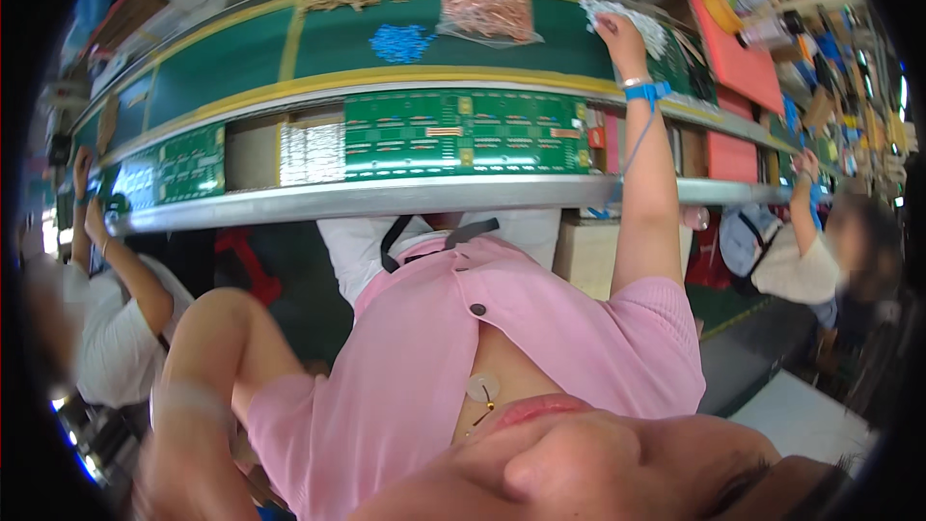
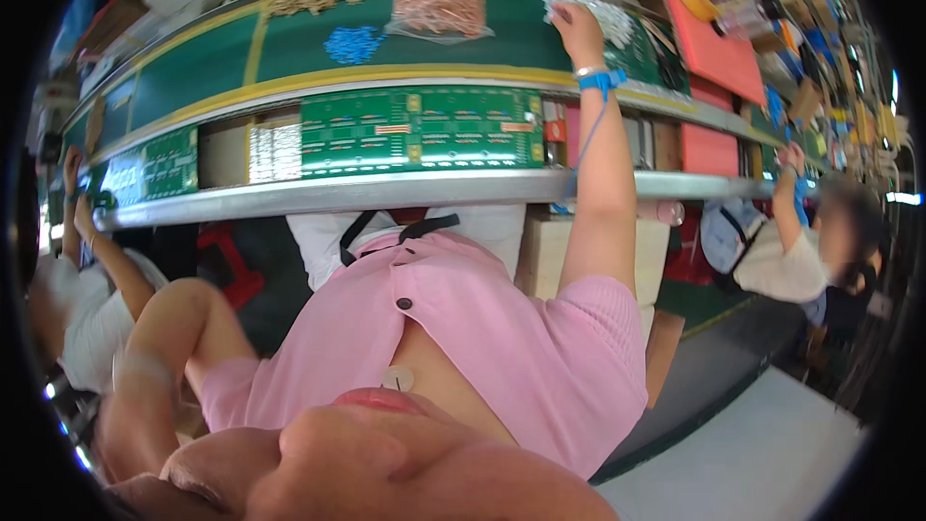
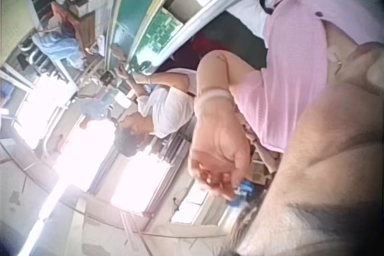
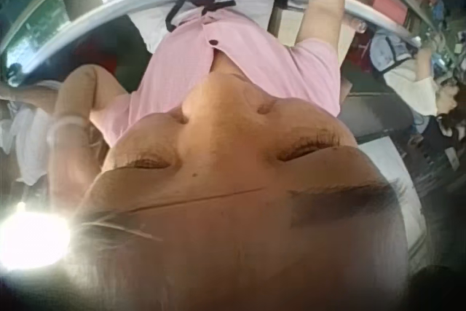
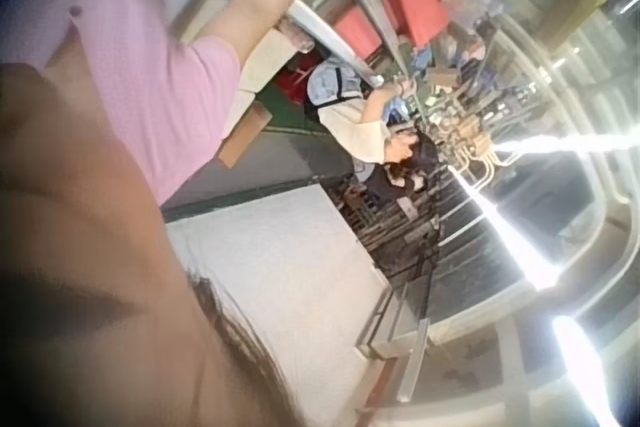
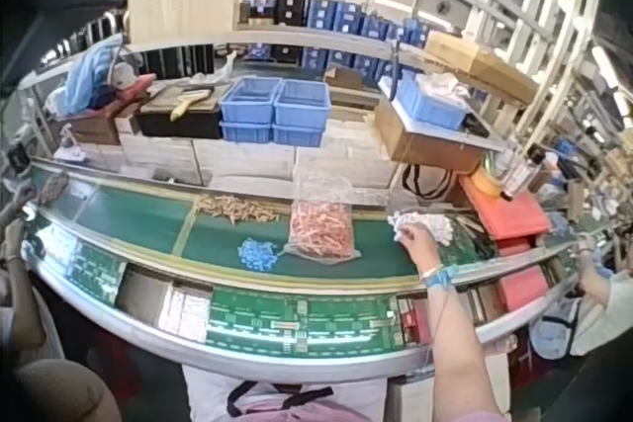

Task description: Manually placing small components onto printed circuit boards (PCBs) on an assembly line.

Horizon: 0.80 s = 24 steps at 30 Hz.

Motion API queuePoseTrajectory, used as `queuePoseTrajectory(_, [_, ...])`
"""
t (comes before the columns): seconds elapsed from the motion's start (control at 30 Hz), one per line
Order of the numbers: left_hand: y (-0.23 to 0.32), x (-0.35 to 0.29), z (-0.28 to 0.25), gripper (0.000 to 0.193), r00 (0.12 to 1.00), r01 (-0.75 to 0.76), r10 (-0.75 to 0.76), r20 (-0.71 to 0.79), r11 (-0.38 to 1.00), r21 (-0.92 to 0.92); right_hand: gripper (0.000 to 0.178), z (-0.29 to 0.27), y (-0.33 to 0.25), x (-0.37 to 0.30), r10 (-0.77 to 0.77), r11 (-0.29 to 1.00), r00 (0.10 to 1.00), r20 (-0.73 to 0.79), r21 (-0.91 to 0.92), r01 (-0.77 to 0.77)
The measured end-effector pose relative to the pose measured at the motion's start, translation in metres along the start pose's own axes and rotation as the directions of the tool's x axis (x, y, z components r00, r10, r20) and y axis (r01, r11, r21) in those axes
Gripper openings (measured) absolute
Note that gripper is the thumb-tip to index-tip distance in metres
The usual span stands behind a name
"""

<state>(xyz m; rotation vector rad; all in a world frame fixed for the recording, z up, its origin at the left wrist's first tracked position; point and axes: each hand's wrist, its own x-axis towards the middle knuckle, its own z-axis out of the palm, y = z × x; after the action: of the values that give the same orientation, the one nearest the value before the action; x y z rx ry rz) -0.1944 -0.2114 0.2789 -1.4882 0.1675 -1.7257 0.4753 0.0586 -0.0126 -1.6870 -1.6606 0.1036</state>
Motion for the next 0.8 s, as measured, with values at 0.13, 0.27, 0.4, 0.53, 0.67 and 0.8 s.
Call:
queuePoseTrajectory(0.13, [0.015, -0.210, 0.158, 0.019, 0.381, 0.856, -0.907, 0.181, 0.420, 0.301, 0.015, 0.031, -0.029, 0.008, -0.024, 0.987, 0.991, 0.132, -0.153, 0.045])
queuePoseTrajectory(0.27, [0.005, -0.351, 0.199, 0.013, 0.124, 0.616, -0.598, 0.792, 0.672, 0.412, 0.016, 0.025, -0.055, 0.004, 0.077, 0.986, 0.992, 0.102, -0.153, -0.061])
queuePoseTrajectory(0.4, [-0.003, -0.431, 0.217, 0.013, 0.031, 0.402, -0.268, 0.963, 0.886, 0.233, 0.015, 0.022, -0.113, -0.022, 0.099, 0.968, 0.984, 0.146, 0.217, -0.129])
queuePoseTrajectory(0.53, [-0.009, -0.454, 0.228, 0.012, -0.041, 0.332, -0.180, 0.983, 0.925, 0.184, 0.015, 0.022, -0.154, -0.063, 0.066, 0.925, 0.978, 0.199, 0.356, -0.135])
queuePoseTrajectory(0.67, [-0.015, -0.455, 0.227, 0.008, -0.005, 0.256, -0.128, 0.992, 0.959, 0.125, 0.014, 0.028, -0.161, -0.080, 0.085, 0.897, 0.972, 0.218, 0.407, -0.170])
queuePoseTrajectory(0.8, [-0.009, -0.447, 0.216, 0.013, -0.090, 0.378, -0.320, 0.943, 0.865, 0.330, 0.015, 0.033, -0.168, -0.082, 0.065, 0.873, 0.974, 0.215, 0.460, -0.160])
